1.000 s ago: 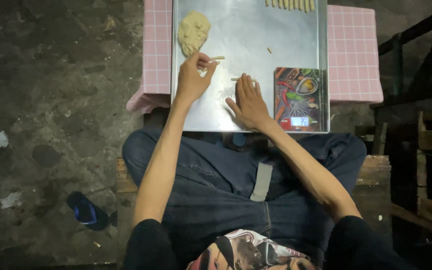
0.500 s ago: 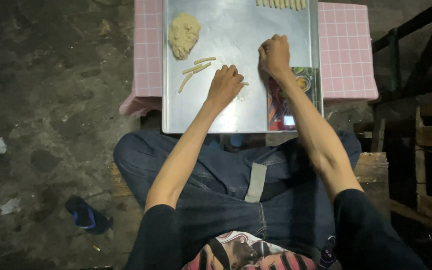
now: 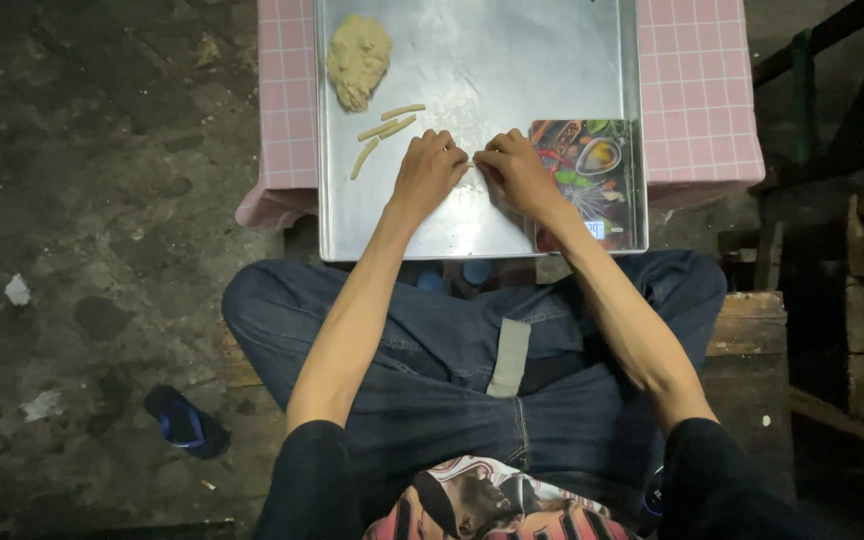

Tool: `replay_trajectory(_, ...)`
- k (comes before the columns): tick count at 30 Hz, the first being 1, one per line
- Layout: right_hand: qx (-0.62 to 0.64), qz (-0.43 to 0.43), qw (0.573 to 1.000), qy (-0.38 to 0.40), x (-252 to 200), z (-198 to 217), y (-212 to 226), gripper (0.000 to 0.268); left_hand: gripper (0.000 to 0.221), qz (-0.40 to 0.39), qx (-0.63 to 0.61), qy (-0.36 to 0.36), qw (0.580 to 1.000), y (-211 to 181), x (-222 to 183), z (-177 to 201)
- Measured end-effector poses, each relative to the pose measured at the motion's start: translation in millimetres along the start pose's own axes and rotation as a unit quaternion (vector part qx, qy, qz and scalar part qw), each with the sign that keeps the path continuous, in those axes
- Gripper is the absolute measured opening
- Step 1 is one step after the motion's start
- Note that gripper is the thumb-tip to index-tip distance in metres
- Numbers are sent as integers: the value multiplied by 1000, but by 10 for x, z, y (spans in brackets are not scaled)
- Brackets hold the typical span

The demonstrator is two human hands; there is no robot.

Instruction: Rolling small pieces of dough into thin sticks and arranging them on a metal tray.

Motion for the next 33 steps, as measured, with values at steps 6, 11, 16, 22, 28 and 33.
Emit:
replay_trajectory(6, -8, -15, 1000, -18, -86, -59, -150, 2, 9, 0, -17, -10, 1000, -17, 31, -29)
replay_trajectory(11, 0, -9, 1000, -21, -41, -29, -90, 2, 10, -3, -16, -11, 1000, -30, 22, -27)
replay_trajectory(16, -1, -15, 1000, -16, -1, 61, -47, 3, 9, -3, -23, -23, 999, -39, 39, -12)
replay_trajectory(22, 30, -19, 999, -4, 15, 23, -125, 4, 6, -4, -40, -29, 999, -49, 93, -38)
replay_trajectory(28, 34, -51, 998, -16, 18, 4, -128, 5, 7, 4, -61, -20, 998, -55, 113, 10)
replay_trajectory(33, 33, -22, 999, -15, -49, 43, -74, 11, 34, 22, -94, 14, 995, -63, 22, 73)
Point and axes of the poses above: each hand's wrist, its own x-axis towards the middle knuckle, its own z-axis out of the back of the hand, y = z × x, the point moved 8 cm from there along x, towards the middle knuckle, and after that the axes turned 7 degrees about -y, right-handed, at the moved point
